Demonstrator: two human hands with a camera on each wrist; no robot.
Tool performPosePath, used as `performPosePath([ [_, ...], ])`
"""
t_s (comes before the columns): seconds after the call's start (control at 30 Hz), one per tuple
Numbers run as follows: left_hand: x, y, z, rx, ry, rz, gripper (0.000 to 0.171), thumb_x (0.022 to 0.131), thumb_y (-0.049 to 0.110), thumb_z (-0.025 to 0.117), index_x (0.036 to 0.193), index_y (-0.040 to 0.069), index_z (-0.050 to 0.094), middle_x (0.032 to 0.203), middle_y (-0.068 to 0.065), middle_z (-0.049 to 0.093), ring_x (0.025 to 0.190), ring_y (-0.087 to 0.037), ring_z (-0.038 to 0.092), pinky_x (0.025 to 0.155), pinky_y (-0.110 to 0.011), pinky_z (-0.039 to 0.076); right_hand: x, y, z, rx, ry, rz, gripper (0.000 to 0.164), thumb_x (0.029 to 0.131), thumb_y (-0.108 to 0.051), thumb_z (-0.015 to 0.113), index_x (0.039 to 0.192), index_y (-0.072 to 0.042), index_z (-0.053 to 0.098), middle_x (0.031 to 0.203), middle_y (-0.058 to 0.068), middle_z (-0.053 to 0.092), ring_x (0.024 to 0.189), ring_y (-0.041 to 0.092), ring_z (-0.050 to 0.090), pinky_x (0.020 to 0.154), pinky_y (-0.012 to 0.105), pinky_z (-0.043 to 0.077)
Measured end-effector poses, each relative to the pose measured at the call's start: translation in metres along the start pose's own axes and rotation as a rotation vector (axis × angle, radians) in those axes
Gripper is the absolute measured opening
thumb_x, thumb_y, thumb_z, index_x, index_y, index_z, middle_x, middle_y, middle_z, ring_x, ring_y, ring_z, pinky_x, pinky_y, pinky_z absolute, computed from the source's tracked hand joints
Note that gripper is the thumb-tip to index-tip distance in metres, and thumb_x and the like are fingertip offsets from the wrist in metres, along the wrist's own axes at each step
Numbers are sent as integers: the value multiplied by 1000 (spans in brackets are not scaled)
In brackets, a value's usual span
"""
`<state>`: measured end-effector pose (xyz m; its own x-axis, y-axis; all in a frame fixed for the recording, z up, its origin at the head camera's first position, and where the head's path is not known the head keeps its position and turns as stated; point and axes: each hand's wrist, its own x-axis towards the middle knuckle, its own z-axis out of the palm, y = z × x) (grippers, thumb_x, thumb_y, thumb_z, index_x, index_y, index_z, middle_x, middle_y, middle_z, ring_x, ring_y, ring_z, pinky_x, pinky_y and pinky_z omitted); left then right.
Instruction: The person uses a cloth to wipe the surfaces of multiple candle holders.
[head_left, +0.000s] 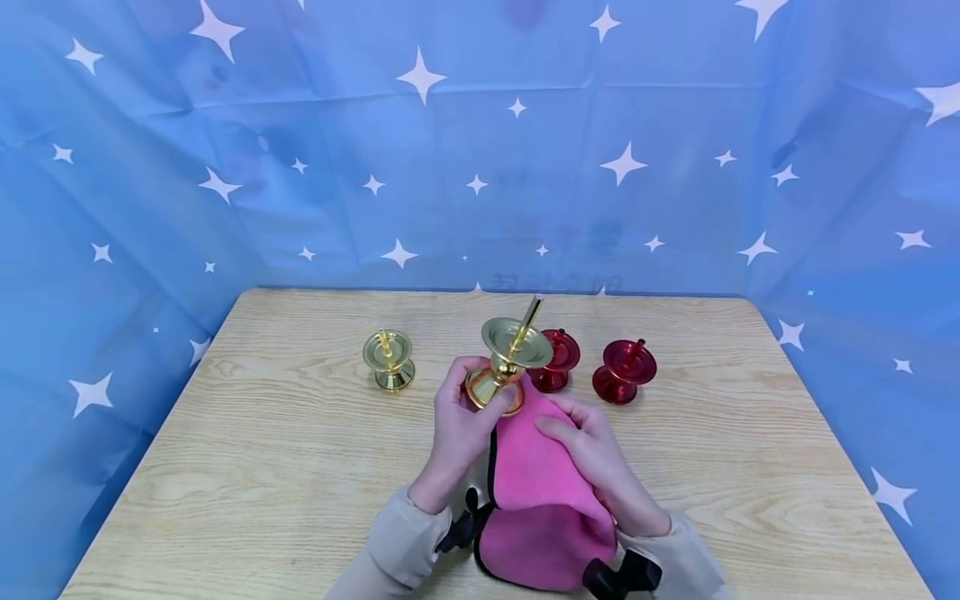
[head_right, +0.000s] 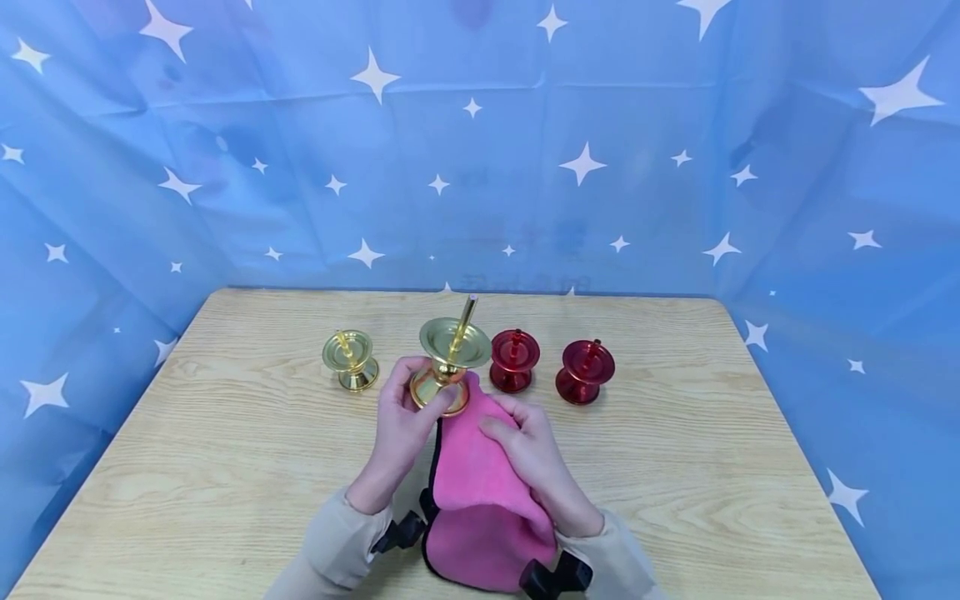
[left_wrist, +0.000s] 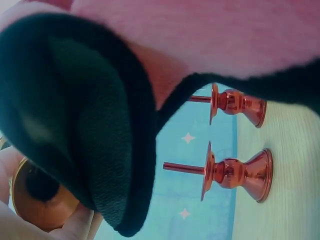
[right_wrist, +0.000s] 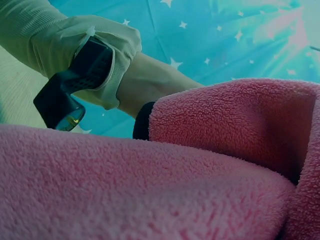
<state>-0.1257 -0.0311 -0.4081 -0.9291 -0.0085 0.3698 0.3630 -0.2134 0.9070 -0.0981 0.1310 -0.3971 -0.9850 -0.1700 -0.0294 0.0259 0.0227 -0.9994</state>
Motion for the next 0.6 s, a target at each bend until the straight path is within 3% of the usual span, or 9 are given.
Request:
performPosePath([
  [0.17,0,1,-2,-15,-10,-31,30,76,-9,67,102,-5,54,106,-12,57,90,-18,60,72,-25,52,0,-1,1,-14,-1,14,37,87,-1,57,121,12,55,87,-7,67,71,5,60,64,21,49],
  [0.33,0,2,-4,30,8,-42,31,73,-7,71,101,-2,59,99,-5,61,90,-16,58,76,-25,50,-2,-3,1,-27,33,24,35,87,-1,56,119,12,56,84,-7,67,69,5,60,63,21,49],
  [0.53,0,3,-7,94,36,-38,38,73,0,76,109,6,65,91,0,64,75,-13,53,60,-20,43,-1,-5,-1,-35,64,25,32,87,-1,56,117,12,57,80,-6,67,65,7,60,60,21,49],
  [0.6,1,2,-8,123,44,-32,36,73,2,76,107,7,66,89,-1,64,75,-13,53,60,-21,42,-1,-5,-1,-45,59,26,32,88,-1,56,117,12,57,80,-6,66,64,7,61,60,21,49],
])
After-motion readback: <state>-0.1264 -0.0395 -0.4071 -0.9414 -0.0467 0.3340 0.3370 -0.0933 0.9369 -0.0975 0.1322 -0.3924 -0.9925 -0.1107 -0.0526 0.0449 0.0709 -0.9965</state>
